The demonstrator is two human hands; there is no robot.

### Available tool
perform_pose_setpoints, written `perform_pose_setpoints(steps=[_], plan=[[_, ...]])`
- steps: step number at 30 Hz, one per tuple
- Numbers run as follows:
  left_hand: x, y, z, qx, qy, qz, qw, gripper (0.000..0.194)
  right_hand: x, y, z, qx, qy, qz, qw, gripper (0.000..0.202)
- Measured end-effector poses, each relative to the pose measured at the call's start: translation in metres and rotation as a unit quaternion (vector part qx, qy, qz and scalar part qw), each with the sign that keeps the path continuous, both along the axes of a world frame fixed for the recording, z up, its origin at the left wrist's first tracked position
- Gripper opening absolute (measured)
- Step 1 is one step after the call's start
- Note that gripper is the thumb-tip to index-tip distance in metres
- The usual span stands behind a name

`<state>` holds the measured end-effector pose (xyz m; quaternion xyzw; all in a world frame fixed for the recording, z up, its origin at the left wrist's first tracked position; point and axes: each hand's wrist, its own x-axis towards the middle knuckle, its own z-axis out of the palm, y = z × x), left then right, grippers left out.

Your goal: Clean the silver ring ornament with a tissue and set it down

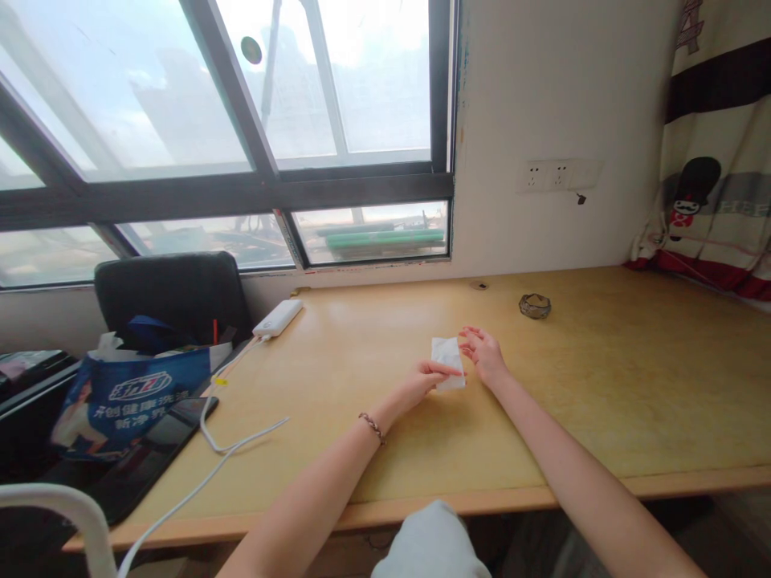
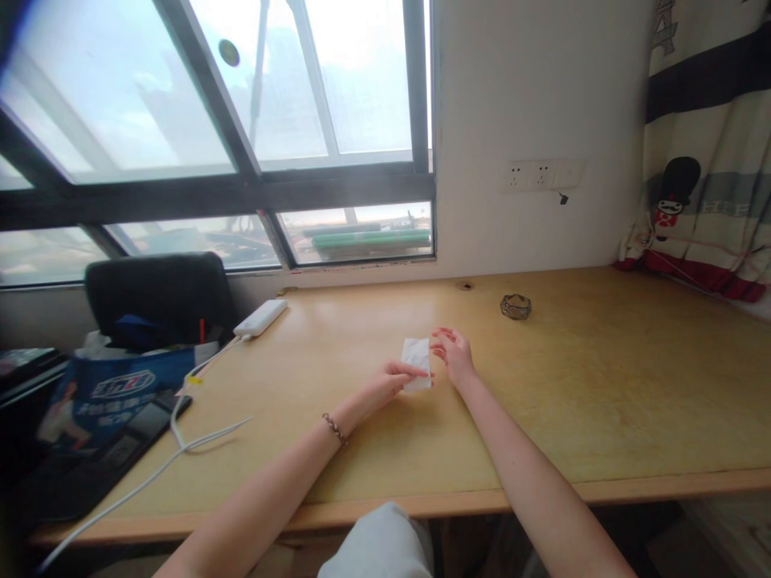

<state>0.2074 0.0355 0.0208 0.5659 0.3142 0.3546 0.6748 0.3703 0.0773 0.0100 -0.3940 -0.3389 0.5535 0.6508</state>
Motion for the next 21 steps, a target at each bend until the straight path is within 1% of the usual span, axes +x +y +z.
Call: perform_pose_setpoints(steps=[2, 3, 5, 7, 9, 11, 13, 16, 21], plan=[[-0.002, 0.003, 0.001, 0.003, -0.042, 0.007, 0.999, 0.032, 0.003, 0.001, 0.003, -0.021, 0.022, 0.016, 0.999, 0.025], [-0.003, 0.004, 0.002, 0.009, -0.06, 0.022, 0.998, 0.032, 0.004, 0.0, 0.005, -0.031, 0.027, 0.04, 0.998, 0.026], [-0.005, 0.007, 0.002, 0.03, -0.067, 0.065, 0.995, 0.033, 0.005, -0.004, 0.011, -0.051, 0.022, 0.125, 0.991, 0.037], [-0.007, 0.009, 0.002, 0.046, -0.046, 0.098, 0.993, 0.035, 0.004, -0.011, 0.017, -0.068, 0.009, 0.238, 0.969, 0.054], [-0.009, 0.01, 0.002, 0.057, -0.011, 0.108, 0.992, 0.037, 0.003, -0.019, 0.023, -0.067, 0.001, 0.34, 0.938, 0.066], [-0.009, 0.01, 0.002, 0.078, 0.021, 0.102, 0.992, 0.036, 0.0, -0.026, 0.027, -0.051, -0.007, 0.404, 0.913, 0.071], [-0.008, 0.009, 0.002, 0.101, 0.046, 0.089, 0.99, 0.033, -0.003, -0.031, 0.029, -0.03, -0.02, 0.438, 0.898, 0.07], [-0.006, 0.008, 0.003, 0.114, 0.071, 0.076, 0.988, 0.028, -0.007, -0.036, 0.03, -0.004, -0.03, 0.465, 0.885, 0.066], [-0.006, 0.008, 0.004, 0.14, 0.07, 0.059, 0.986, 0.027, -0.008, -0.039, 0.034, 0.017, -0.018, 0.468, 0.883, 0.067]])
